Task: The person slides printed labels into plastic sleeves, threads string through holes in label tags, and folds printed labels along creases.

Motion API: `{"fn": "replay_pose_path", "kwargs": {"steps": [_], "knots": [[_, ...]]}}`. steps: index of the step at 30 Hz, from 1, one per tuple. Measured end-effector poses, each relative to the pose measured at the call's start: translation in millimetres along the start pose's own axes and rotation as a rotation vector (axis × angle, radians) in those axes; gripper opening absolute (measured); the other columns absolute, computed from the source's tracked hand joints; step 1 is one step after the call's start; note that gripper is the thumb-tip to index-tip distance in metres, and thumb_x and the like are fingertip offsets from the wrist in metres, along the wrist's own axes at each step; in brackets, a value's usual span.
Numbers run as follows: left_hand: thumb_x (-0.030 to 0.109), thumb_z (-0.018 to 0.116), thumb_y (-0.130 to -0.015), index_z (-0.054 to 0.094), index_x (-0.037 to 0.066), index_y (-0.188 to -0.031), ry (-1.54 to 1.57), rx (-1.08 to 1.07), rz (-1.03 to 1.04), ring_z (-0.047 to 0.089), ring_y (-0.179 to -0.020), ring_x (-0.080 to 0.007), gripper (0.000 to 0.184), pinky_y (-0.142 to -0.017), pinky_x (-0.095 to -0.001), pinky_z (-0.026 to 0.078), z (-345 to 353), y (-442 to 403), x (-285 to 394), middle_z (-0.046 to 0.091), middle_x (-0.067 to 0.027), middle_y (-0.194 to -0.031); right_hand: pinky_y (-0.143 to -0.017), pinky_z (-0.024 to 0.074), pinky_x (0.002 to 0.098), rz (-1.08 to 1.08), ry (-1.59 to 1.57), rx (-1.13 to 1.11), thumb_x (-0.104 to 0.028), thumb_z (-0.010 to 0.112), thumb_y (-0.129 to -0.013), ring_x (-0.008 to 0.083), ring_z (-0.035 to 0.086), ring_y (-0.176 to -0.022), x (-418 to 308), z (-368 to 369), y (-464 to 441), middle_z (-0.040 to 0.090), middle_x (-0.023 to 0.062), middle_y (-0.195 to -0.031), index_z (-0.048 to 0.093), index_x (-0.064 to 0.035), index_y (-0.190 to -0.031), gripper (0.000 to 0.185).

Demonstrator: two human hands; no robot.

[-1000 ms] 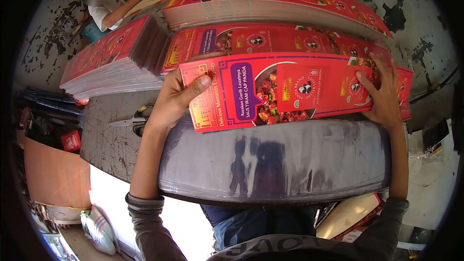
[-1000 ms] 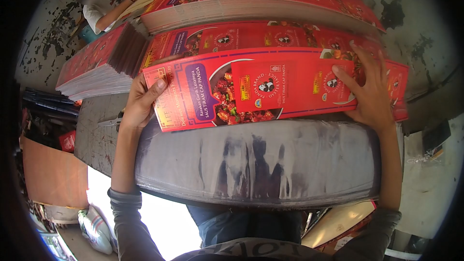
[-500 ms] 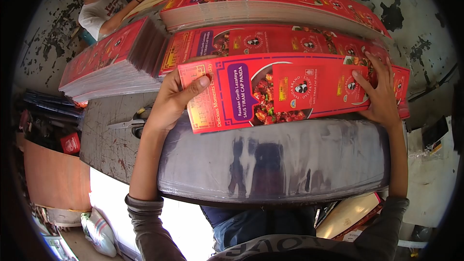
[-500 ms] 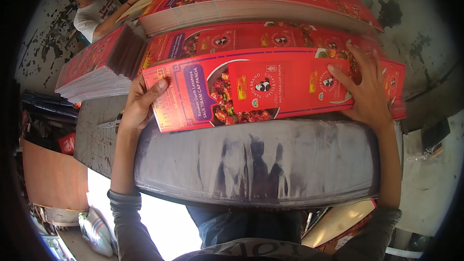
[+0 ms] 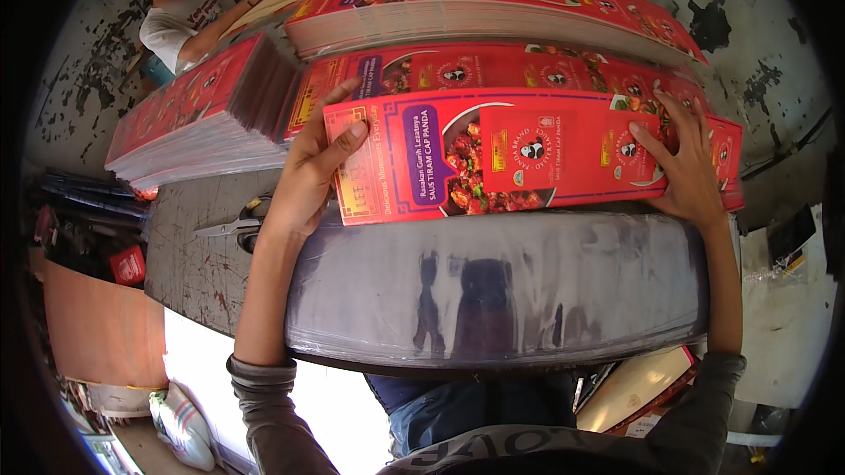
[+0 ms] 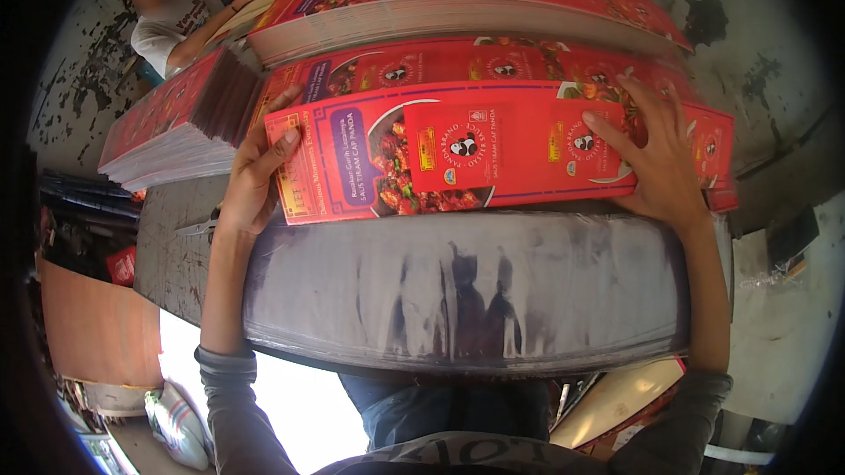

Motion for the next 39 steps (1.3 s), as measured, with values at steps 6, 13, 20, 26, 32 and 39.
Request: {"fn": "replay_pose_path", "kwargs": {"steps": [6,13,20,26,32,39], "knots": [[0.02,0.053,-0.087,0.046,0.002,-0.115,0.01,0.043,-0.056,0.056,-0.088,-0.0091,0.035,-0.075,-0.0226,0.044,-4,1,-1,0.058,-0.0069,-0.1,-0.101,0.0172,0.0544,0.007,0.006,-0.006,-0.035,0.076,-0.052,0.0346,0.032,-0.121,0,0,0,0.031,0.0171,-0.131,0.045,-0.0261,-0.123,0.078],[0.03,0.045,-0.09,0.055,0.006,-0.1,-0.015,0.041,-0.096,0.055,-0.067,-0.0026,0.028,-0.056,-0.0165,0.042,-13,-2,-9,0.06,0.0008,-0.082,-0.101,0.0174,0.0547,0.007,0.006,0.003,-0.037,0.075,-0.053,0.0349,0.031,-0.121,1,2,1,0.03,0.0174,-0.132,0.045,-0.0253,-0.123,0.077],[0.035,0.041,-0.091,0.056,0.005,-0.096,0.108,0.166,-0.147,0.054,-0.06,-0.004,0.034,-0.05,-0.0168,0.04,-5,-1,-3,0.06,-0.0001,-0.076,-0.101,0.0167,0.0552,0.008,0.008,-0.005,-0.037,0.074,-0.052,0.0351,0.03,-0.122,1,1,2,0.029,0.0175,-0.132,0.044,-0.0257,-0.124,0.079],[0.045,0.03,-0.091,0.044,0.003,-0.119,0.099,0.12,-0.118,0.059,-0.084,-0.0099,0.052,-0.069,-0.0261,0.05,-8,-3,-4,0.057,-0.0073,-0.104,-0.101,0.016,0.0553,0.023,0.007,-0.015,-0.037,0.075,-0.052,0.0352,0.029,-0.123,2,2,2,0.027,0.0173,-0.133,0.043,-0.0266,-0.125,0.08],[0.052,0.021,-0.09,0.046,0.003,-0.117,0.147,0.048,-0.141,0.058,-0.073,-0.0068,0.062,-0.063,-0.0218,0.048,-12,-4,-5,0.06,-0.0034,-0.096,-0.101,0.0162,0.055,0.031,-0.004,-0.024,-0.034,0.078,-0.045,0.0348,0.028,-0.123,2,1,3,0.026,0.0172,-0.134,0.042,-0.0274,-0.125,0.088],[0.054,0.02,-0.089,0.049,0.002,-0.115,0.133,0.074,-0.137,0.055,-0.065,-0.0048,0.065,-0.055,-0.0199,0.044,-9,-4,-3,0.061,-0.0012,-0.089,-0.102,0.0168,0.0543,0.051,-0.032,-0.025,-0.03,0.081,-0.037,0.0341,0.028,-0.123,1,0,3,0.025,0.0159,-0.135,0.043,-0.0279,-0.125,0.096]]}}
Point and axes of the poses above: each hand's wrist, its own y-axis away from the middle knuckle, its own z-axis out of the palm, x = y × z, the point moved 1 cm from there along -y, towards the middle knuckle
